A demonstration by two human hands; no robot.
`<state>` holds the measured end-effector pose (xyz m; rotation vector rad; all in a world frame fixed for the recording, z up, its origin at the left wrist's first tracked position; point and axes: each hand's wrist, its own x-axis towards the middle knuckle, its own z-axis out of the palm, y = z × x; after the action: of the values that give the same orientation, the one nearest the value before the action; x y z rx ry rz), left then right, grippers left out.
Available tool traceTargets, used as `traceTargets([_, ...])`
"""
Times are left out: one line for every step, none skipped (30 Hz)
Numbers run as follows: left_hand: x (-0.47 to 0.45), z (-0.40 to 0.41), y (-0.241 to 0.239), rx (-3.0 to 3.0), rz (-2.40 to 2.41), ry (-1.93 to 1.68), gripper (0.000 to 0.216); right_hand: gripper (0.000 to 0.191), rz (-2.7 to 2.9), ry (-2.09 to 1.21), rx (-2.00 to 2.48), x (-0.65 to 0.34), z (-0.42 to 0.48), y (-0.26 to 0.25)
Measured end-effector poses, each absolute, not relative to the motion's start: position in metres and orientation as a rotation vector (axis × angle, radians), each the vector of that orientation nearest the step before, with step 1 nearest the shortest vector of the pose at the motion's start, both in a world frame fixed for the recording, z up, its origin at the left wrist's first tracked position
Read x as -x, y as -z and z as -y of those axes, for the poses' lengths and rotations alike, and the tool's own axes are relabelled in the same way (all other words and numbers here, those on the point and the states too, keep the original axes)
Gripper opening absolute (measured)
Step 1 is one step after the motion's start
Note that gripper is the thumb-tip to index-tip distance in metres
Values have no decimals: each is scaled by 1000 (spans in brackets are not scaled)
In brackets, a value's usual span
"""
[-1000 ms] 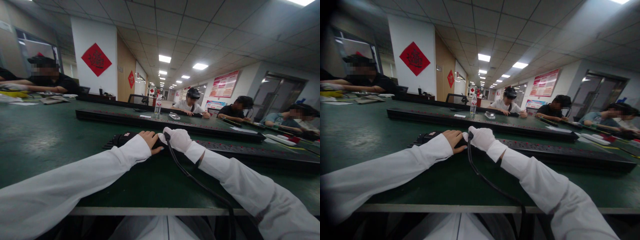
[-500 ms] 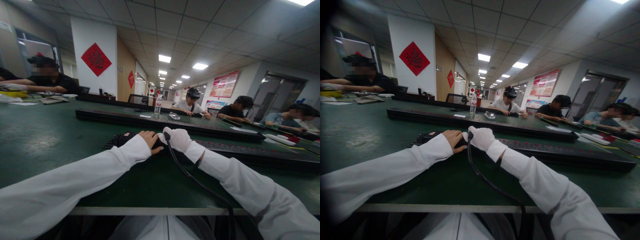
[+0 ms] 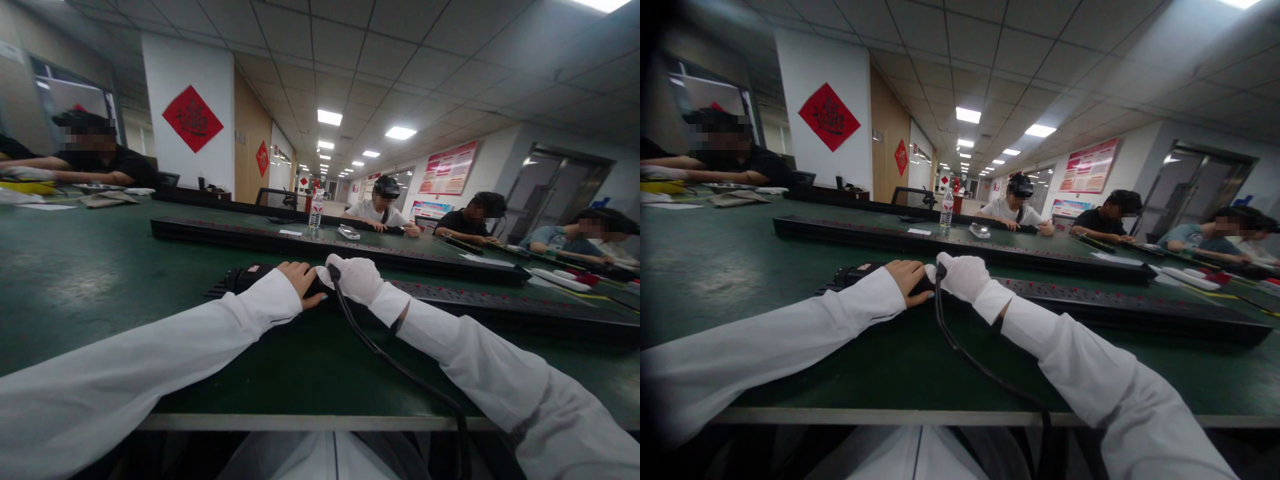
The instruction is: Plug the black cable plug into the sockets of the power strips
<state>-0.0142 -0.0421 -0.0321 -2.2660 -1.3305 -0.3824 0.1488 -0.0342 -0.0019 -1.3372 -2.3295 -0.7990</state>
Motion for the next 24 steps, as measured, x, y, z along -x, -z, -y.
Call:
traceTargets([14, 42, 32, 2266, 1330, 381, 47, 47, 2333, 796, 1340, -149, 34, 2])
traceTargets([14, 42, 32, 2265, 1331, 381, 47, 47, 2337, 793, 1345, -149, 35, 1])
traceTargets([14, 42, 32, 2266, 1331, 379, 47, 46, 2341, 789, 1351, -149, 35, 1])
traceTargets([14, 43, 32, 2268, 1331, 378, 47, 46, 2349, 784, 1356, -149, 35, 0])
traceTargets([14, 43, 32, 2269, 1332, 377, 47, 46, 2357, 777, 1361, -149, 36, 0])
traceTargets([14, 43, 32, 2270, 1334, 377, 47, 46, 2363, 769, 1368, -149, 36, 0])
traceTargets([14, 44, 31, 2271, 1337, 376, 47, 46, 2365, 763, 1374, -148, 37, -1])
traceTargets([14, 44, 31, 2272, 1340, 375, 47, 46, 2364, 759, 1380, -148, 37, -1])
traceTargets([15, 44, 31, 2273, 1342, 374, 47, 47, 2360, 757, 1384, -148, 38, -1])
traceTargets([15, 44, 31, 2275, 1344, 373, 47, 47, 2355, 758, 1386, -148, 38, -1])
traceTargets([15, 44, 31, 2279, 1345, 370, 48, 48, 2353, 759, 1387, -148, 38, -2])
traceTargets([15, 43, 30, 2283, 1346, 371, 48, 48, 2356, 759, 1384, -148, 38, -2])
traceTargets([15, 43, 30, 2292, 1347, 369, 48, 49, 2365, 757, 1381, -148, 38, -3])
traceTargets([15, 42, 30, 2303, 1350, 364, 48, 49, 2375, 753, 1381, -148, 38, -3])
traceTargets([15, 42, 30, 2312, 1356, 360, 49, 49, 2382, 749, 1381, -148, 38, -3])
traceTargets([15, 42, 29, 2318, 1360, 358, 48, 49, 2387, 747, 1381, -148, 38, -3])
traceTargets([15, 42, 29, 2319, 1363, 360, 48, 49, 2388, 748, 1379, -148, 38, -3])
traceTargets([15, 42, 29, 2317, 1363, 361, 48, 49, 2384, 753, 1374, -149, 38, -3])
traceTargets([15, 43, 30, 2310, 1361, 365, 47, 49, 2377, 760, 1367, -149, 38, -3])
traceTargets([15, 44, 30, 2301, 1357, 374, 47, 49, 2372, 768, 1359, -149, 37, -3])
traceTargets([14, 44, 30, 2294, 1350, 381, 47, 49, 2368, 775, 1354, -149, 37, -2])
traceTargets([14, 45, 30, 2287, 1347, 388, 46, 49, 2366, 779, 1352, -149, 37, -2])
traceTargets([14, 46, 30, 2281, 1345, 393, 46, 49, 2364, 782, 1352, -149, 36, -2])
traceTargets([14, 46, 31, 2276, 1345, 396, 45, 49, 2361, 782, 1354, -149, 36, -1])
